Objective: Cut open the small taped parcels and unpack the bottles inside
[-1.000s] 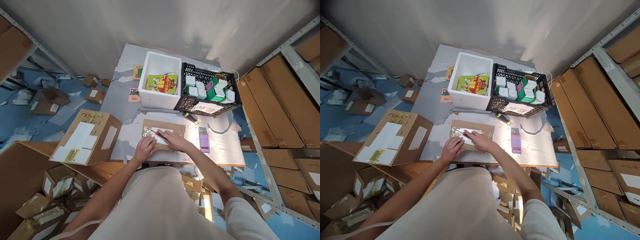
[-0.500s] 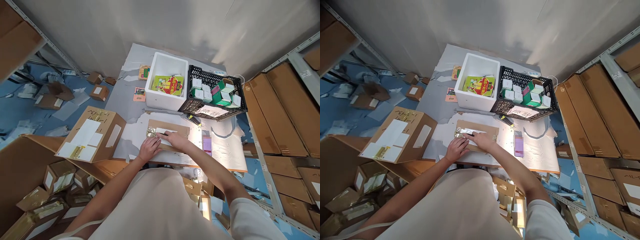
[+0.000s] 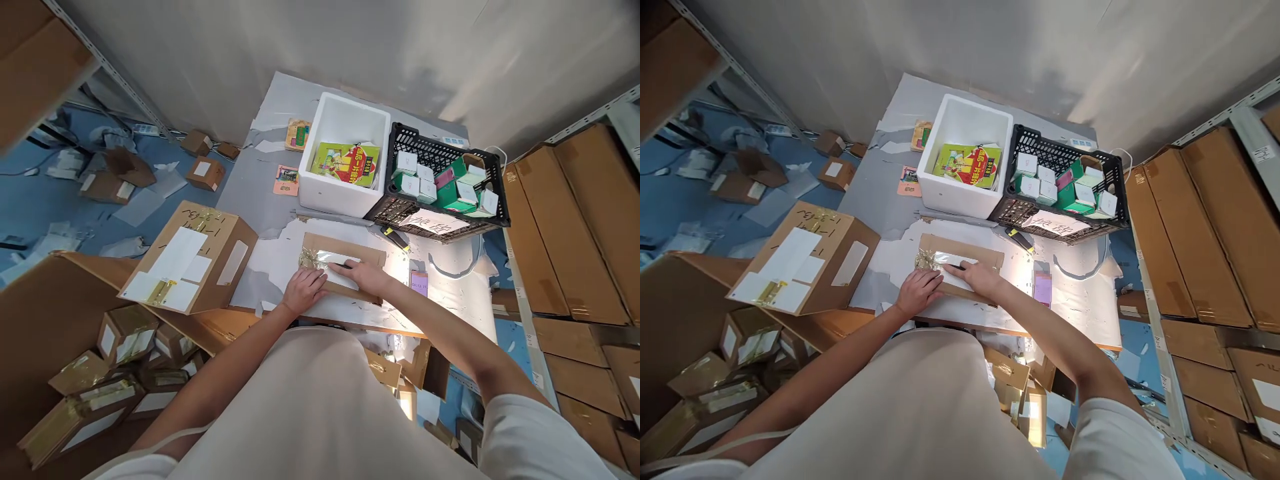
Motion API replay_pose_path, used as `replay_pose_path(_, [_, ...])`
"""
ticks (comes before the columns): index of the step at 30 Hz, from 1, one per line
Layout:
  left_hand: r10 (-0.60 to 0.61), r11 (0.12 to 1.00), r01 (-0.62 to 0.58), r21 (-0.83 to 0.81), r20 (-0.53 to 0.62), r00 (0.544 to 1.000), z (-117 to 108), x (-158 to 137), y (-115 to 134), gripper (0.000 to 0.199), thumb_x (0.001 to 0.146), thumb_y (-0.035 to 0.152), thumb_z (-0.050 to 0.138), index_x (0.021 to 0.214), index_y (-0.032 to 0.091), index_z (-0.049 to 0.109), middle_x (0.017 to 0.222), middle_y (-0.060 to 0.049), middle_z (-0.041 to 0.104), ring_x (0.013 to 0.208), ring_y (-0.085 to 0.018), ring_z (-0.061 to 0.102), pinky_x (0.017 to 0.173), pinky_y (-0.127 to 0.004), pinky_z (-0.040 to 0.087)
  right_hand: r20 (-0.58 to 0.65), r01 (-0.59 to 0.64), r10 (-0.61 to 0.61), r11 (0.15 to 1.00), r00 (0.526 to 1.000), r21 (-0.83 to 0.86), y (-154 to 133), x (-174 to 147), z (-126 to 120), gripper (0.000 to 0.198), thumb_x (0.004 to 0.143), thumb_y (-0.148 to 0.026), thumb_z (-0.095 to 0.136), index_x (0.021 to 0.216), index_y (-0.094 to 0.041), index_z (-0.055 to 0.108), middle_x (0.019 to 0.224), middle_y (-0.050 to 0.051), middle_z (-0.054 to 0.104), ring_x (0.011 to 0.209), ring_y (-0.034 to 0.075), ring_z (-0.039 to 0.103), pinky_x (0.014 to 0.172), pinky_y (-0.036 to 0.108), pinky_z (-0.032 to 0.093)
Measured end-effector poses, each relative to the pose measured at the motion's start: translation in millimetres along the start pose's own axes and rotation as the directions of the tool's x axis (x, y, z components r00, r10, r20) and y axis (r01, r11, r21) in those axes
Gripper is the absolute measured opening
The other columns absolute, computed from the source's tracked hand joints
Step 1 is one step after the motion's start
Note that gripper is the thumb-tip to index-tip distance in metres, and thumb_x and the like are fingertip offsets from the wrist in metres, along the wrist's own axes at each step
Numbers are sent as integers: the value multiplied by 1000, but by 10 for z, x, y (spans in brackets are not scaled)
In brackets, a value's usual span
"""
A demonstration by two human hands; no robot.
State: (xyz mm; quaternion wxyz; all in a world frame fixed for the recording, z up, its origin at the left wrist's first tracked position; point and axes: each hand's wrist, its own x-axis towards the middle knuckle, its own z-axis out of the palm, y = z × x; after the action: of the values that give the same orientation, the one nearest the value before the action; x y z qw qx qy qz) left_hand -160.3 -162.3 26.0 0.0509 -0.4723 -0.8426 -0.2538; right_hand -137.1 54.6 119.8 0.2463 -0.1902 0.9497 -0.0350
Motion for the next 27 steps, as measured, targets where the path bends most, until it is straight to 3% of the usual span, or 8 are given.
replay_pose_path(4, [-6, 1000, 5, 24, 33, 999, 14, -6, -14, 38, 90, 46, 48, 115, 21, 63, 114, -12, 65, 109, -26, 57, 93, -43, 41, 8, -23, 23, 999, 1000, -35, -96, 3, -64, 68, 91, -9, 35, 148, -41, 17, 115, 10, 58, 84, 22, 66, 72, 34, 49])
replay_pose_path(10, [29, 998, -29, 61, 5, 1000, 15, 3, -24, 38, 90, 46, 47, 115, 21, 62, 115, -11, 65, 107, -25, 58, 92, -42, 42, 125, -37, 43, 998, 991, -53, -208, -2, -344, 65, 92, -11, 37, 149, -36, 20, 114, 13, 58, 90, 25, 66, 73, 35, 51])
replay_pose_path(15, [48, 990, -45, 131, -15, 999, 5, 10, -11, 38, 91, 46, 46, 113, 21, 63, 114, -10, 66, 106, -24, 59, 91, -40, 42, 150, -22, 35, 996, 988, -84, -138, -14, -334, 59, 94, -14, 32, 148, -35, 22, 113, 12, 60, 94, 27, 66, 70, 33, 50])
replay_pose_path(22, [30, 989, -29, 144, 1, 1000, 6, 15, -4, 38, 90, 48, 46, 111, 21, 64, 116, -9, 66, 108, -25, 59, 95, -40, 41, 212, -91, 129, 980, 969, -180, 226, -610, -275, 64, 91, -10, 35, 147, -38, 24, 121, 12, 59, 82, 23, 68, 59, 29, 45])
replay_pose_path(27, [-30, 995, 27, 94, 33, 999, 12, -25, 1, 37, 91, 45, 46, 112, 21, 64, 111, -10, 68, 101, -24, 61, 91, -40, 43, 248, -196, 263, 945, 932, -263, 455, -1047, -150, 78, 83, -1, 42, 148, -37, 20, 108, 11, 63, 70, 19, 67, 55, 26, 40])
